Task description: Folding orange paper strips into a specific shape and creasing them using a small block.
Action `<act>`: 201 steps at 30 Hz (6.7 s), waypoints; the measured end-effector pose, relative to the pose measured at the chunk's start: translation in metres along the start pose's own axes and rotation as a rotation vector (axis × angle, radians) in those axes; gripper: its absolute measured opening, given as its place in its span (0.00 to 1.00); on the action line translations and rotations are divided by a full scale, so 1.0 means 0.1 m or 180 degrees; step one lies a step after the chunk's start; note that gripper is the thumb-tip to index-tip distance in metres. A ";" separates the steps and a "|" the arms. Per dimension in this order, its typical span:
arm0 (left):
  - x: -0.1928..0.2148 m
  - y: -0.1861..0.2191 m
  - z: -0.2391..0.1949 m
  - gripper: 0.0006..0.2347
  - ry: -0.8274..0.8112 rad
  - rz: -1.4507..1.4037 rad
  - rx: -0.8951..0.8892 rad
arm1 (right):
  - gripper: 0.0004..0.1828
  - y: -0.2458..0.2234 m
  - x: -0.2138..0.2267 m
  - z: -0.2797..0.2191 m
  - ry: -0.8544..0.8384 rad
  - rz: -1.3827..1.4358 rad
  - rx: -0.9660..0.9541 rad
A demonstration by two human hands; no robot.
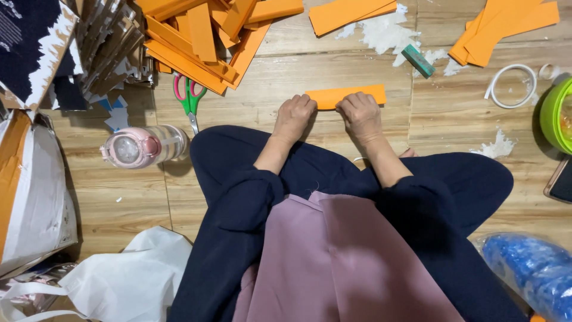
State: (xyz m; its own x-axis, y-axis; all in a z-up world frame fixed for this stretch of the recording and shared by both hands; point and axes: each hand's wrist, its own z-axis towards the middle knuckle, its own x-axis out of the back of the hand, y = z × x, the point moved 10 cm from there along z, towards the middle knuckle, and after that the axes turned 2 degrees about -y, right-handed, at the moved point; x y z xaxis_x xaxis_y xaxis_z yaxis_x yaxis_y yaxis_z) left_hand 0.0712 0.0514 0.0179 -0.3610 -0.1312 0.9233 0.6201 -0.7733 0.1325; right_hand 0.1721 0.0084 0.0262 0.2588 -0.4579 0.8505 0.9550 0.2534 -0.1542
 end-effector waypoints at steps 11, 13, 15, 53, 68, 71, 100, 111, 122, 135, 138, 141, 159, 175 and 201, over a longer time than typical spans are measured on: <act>-0.20 -0.21 -0.06 0.04 -0.0483 -0.0799 0.0919 | 0.07 0.28 -0.24 -0.21 -0.0513 0.0756 -0.1248; -0.25 -0.26 -0.09 0.05 -0.0607 -0.0922 0.1084 | 0.06 0.32 -0.29 -0.22 -0.0557 0.0864 -0.1336; -0.34 -0.34 -0.14 0.04 -0.0722 -0.1165 0.1409 | 0.06 0.37 -0.36 -0.24 -0.0625 0.1092 -0.1472; -0.42 -0.52 0.06 0.14 -0.2199 -0.1075 0.2489 | 0.08 0.86 -0.88 -0.24 -0.2692 0.0360 -0.2875; -0.94 -0.18 0.08 0.07 -0.1440 -0.2013 0.2470 | 0.08 0.80 -0.29 -0.31 -0.1472 0.1365 -0.1951; -0.96 -0.20 0.08 0.08 -0.1510 -0.1983 0.2538 | 0.07 0.91 -0.35 -0.45 -0.1348 0.1364 -0.2200; -1.26 0.22 0.29 0.05 -0.1876 -0.2288 0.2620 | 0.10 0.77 -0.43 -0.33 -0.1468 0.0109 -0.1438; -1.23 0.12 0.30 0.04 -0.1961 -0.2114 0.2673 | 0.06 1.11 -0.21 -0.49 -0.0928 0.1509 -0.1897; -1.08 0.13 0.36 0.05 -0.1991 -0.2143 0.2808 | 0.07 1.25 -0.45 -0.54 -0.1395 0.0895 -0.2303; -1.06 0.19 0.40 0.12 -0.2357 -0.1735 0.2952 | 0.08 1.31 -0.35 -0.60 -0.1404 0.1235 -0.2947; -1.08 0.18 0.40 0.14 -0.2490 -0.1731 0.2959 | 0.09 1.40 -0.39 -0.64 -0.1498 0.1399 -0.3265; -1.13 0.16 0.39 0.10 -0.2342 -0.1794 0.2963 | 0.10 1.46 -0.47 -0.67 -0.1704 0.1408 -0.3341; -1.09 0.17 0.36 0.07 -0.2218 -0.1880 0.3050 | 0.07 1.86 -0.17 -1.09 -0.0988 0.0903 -0.3837; -1.04 0.32 0.30 0.08 -0.2075 -0.1708 0.2624 | 0.35 0.31 -0.31 -0.60 -0.2089 -0.0670 -0.0915; -0.71 0.65 -0.18 0.17 0.0030 0.0904 -0.0006 | 0.29 0.35 -0.25 -0.53 -0.1802 -0.0924 -0.0769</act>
State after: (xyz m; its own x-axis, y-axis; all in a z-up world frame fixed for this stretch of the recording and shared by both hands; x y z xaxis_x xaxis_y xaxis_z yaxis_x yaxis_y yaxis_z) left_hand 0.1247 -0.0008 -0.0449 -0.1793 -0.3486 0.9200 0.6960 -0.7058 -0.1318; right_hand 0.2064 -0.0163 -0.0267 -0.0657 0.0546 0.9963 0.9969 -0.0400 0.0680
